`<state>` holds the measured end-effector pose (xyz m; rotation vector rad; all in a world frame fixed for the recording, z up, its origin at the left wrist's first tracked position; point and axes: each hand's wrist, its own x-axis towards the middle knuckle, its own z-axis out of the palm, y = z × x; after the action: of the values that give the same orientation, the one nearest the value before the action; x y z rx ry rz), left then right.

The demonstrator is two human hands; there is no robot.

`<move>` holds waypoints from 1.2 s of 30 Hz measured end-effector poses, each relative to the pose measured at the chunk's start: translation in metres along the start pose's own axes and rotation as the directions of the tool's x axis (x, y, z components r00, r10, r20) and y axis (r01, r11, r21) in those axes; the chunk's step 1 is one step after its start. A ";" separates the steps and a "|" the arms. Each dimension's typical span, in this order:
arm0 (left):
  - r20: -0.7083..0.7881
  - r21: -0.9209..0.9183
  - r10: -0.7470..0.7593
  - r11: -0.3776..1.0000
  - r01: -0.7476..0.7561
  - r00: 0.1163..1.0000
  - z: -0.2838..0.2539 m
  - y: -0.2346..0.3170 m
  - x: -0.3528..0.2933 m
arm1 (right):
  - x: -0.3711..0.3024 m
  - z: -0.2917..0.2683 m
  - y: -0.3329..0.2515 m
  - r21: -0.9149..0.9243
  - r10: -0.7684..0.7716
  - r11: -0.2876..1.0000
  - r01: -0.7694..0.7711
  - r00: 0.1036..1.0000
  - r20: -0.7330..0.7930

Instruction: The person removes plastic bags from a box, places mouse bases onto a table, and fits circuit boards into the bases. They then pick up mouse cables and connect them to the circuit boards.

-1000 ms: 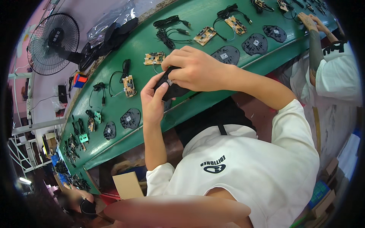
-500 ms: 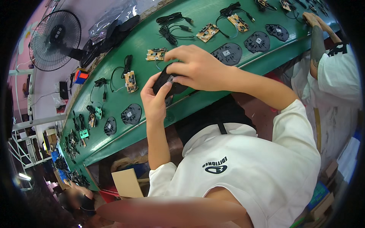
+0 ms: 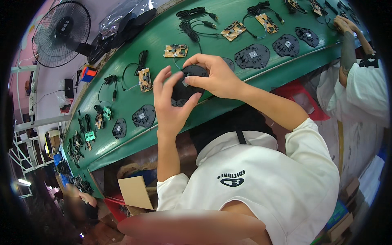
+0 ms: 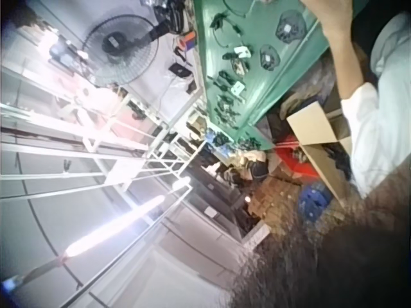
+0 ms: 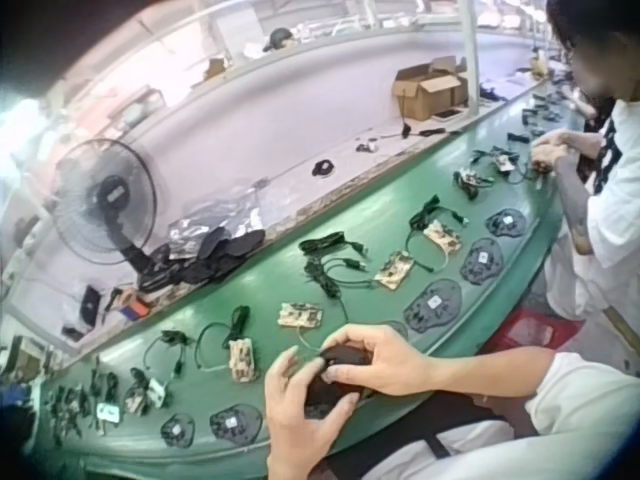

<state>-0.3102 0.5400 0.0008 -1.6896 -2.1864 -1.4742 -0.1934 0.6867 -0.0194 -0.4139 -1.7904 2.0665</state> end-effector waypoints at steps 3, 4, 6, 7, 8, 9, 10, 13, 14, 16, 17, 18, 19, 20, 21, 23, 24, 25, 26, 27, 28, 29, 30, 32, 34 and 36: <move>0.147 -0.005 0.026 1.000 -0.026 0.989 -0.011 -0.012 -0.004 | 0.001 0.011 0.005 0.096 0.022 0.995 -0.024 1.000 0.018; 0.143 0.004 0.021 1.000 -0.022 0.990 -0.015 -0.013 -0.005 | 0.003 0.013 0.007 0.149 0.049 0.987 -0.051 0.999 0.021; 0.194 0.035 0.037 0.998 -0.044 0.980 -0.024 -0.013 -0.008 | 0.004 0.019 0.008 0.187 0.068 0.980 -0.074 0.997 0.037; 0.169 0.052 0.047 0.997 -0.057 0.984 -0.027 -0.015 -0.010 | 0.005 0.023 0.009 0.221 0.065 0.973 -0.070 0.998 0.026; 0.163 0.071 0.034 0.996 -0.046 0.986 -0.032 -0.017 -0.010 | 0.007 0.027 0.010 0.255 0.063 0.965 -0.065 0.998 0.016; 0.154 0.076 0.073 0.993 -0.085 0.985 -0.037 -0.018 -0.010 | 0.009 0.033 0.011 0.264 0.062 0.962 -0.071 0.997 0.041; 0.146 0.084 0.111 0.989 -0.125 0.983 -0.043 -0.020 -0.011 | 0.011 0.039 0.011 0.280 0.045 0.958 -0.057 0.998 0.049; 0.086 0.158 0.129 0.977 -0.141 0.988 -0.070 -0.032 -0.010 | 0.015 0.047 -0.005 0.272 0.075 0.956 -0.109 0.989 0.131; 0.079 0.207 0.091 0.973 -0.106 0.993 -0.087 -0.039 -0.010 | 0.015 0.047 -0.012 0.236 0.123 0.958 -0.165 0.976 0.182; 0.003 0.313 0.006 0.950 -0.007 1.000 -0.131 -0.067 -0.013 | 0.012 0.039 -0.016 0.185 0.071 0.978 -0.096 0.988 0.136; -0.042 0.440 -0.078 0.894 0.088 0.996 -0.164 -0.077 -0.021 | 0.009 0.031 -0.017 0.198 0.041 0.978 -0.066 0.991 0.127; -0.100 0.476 -0.122 0.866 0.155 0.988 -0.198 -0.099 -0.035 | 0.004 0.023 -0.019 0.201 0.011 0.979 -0.032 0.994 0.107; -0.194 0.431 -0.204 0.861 0.270 0.960 -0.234 -0.127 -0.060 | -0.002 0.012 -0.019 0.175 0.007 0.984 -0.019 0.998 0.067; -0.254 0.428 -0.263 0.833 0.352 0.931 -0.265 -0.138 -0.084 | -0.007 -0.002 -0.018 0.164 0.010 0.986 -0.016 0.999 0.037; -0.272 0.499 -0.310 0.764 0.409 0.911 -0.304 -0.156 -0.117 | -0.012 -0.015 -0.016 0.145 -0.004 0.989 0.000 1.000 0.027; -0.298 0.476 -0.391 0.730 0.490 0.871 -0.334 -0.172 -0.161 | -0.022 -0.038 -0.010 0.078 -0.016 0.997 0.020 0.999 -0.050; -0.303 0.466 -0.446 0.702 0.539 0.842 -0.349 -0.184 -0.183 | -0.026 -0.048 -0.010 0.060 -0.016 0.998 0.022 0.995 -0.094; -0.289 0.472 -0.484 0.679 0.563 0.826 -0.351 -0.189 -0.195 | -0.028 -0.057 -0.008 0.038 -0.004 0.999 0.009 0.990 -0.140; -0.274 0.477 -0.520 0.657 0.584 0.809 -0.346 -0.196 -0.199 | -0.032 -0.066 -0.006 0.014 0.006 1.000 -0.004 0.982 -0.187; -0.281 0.448 -0.534 0.662 0.601 0.798 -0.335 -0.198 -0.199 | -0.033 -0.071 -0.006 0.002 0.021 1.000 -0.021 0.967 -0.253; -0.289 0.420 -0.549 0.663 0.619 0.784 -0.327 -0.199 -0.197 | -0.036 -0.076 -0.005 -0.014 0.019 1.000 -0.024 0.959 -0.283; -0.290 0.386 -0.570 0.666 0.639 0.769 -0.328 -0.208 -0.200 | -0.040 -0.081 -0.006 -0.011 0.010 1.000 -0.014 0.949 -0.316; -0.285 0.349 -0.589 0.671 0.654 0.757 -0.325 -0.207 -0.197 | -0.043 -0.086 -0.007 -0.005 0.000 1.000 -0.002 0.938 -0.346; -0.237 0.346 -0.593 0.689 0.637 0.770 -0.334 -0.215 -0.198 | -0.044 -0.089 -0.011 -0.026 -0.015 1.000 0.006 0.924 -0.381; -0.183 0.323 -0.609 0.705 0.632 0.772 -0.345 -0.222 -0.199 | -0.041 -0.092 -0.013 -0.060 -0.054 0.998 0.033 0.910 -0.412; -0.134 0.218 -0.657 0.710 0.669 0.742 -0.348 -0.225 -0.196 | -0.033 -0.105 -0.016 -0.143 -0.104 0.988 0.049 0.906 -0.409</move>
<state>-0.5733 0.1684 -0.0522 -0.7839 -2.9751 -1.1949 -0.1151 0.7660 -0.0199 -0.7465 -1.6507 1.6559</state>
